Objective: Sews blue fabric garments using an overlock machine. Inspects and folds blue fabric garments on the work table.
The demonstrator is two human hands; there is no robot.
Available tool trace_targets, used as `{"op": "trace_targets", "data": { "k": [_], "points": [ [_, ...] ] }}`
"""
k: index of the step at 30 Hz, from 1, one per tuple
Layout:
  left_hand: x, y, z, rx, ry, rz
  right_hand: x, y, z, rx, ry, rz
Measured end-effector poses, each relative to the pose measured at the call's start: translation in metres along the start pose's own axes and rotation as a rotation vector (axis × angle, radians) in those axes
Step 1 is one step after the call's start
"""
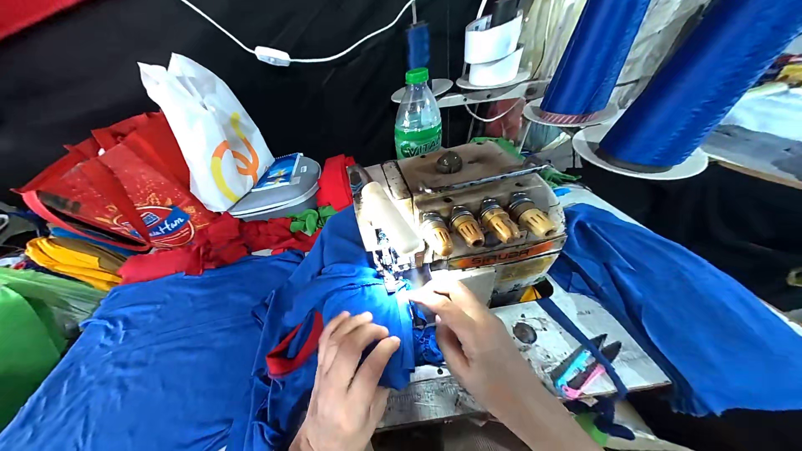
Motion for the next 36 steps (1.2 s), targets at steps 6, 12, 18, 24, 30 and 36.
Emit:
{"op": "trace_targets", "data": {
  "k": [6, 12, 18, 24, 30, 36],
  "points": [
    [-0.006, 0.017, -0.025, 0.003, 0.265, 0.222, -0.008, -0.012, -0.022, -0.100, 0.136, 0.091],
    [-0.012, 0.023, -0.026, -0.017, 0.333, 0.340, 0.009, 0.002, -0.022, 0.042, 0.143, 0.089],
    [-0.009, 0.023, -0.031, -0.034, 0.397, 0.381, 0.008, 0.008, -0.011, 0.148, 0.035, 0.049],
    [-0.012, 0.030, -0.055, -0.056, 0.424, 0.391, -0.015, -0.014, -0.022, 0.088, 0.117, -0.156],
    [-0.013, 0.032, -0.067, -0.041, 0.442, 0.379, -0.006, -0.016, -0.043, 0.118, 0.202, -0.082],
    [-0.017, 0.025, -0.067, -0.068, 0.515, 0.422, 0.005, -0.006, -0.048, -0.003, 0.191, -0.106]
  ]
}}
Point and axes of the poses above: each hand's wrist, its own z-axis away from the middle knuckle, its own y-axis out of the back of the hand, x = y × z, the point moved 3 cm from there along -z, towards the middle knuckle
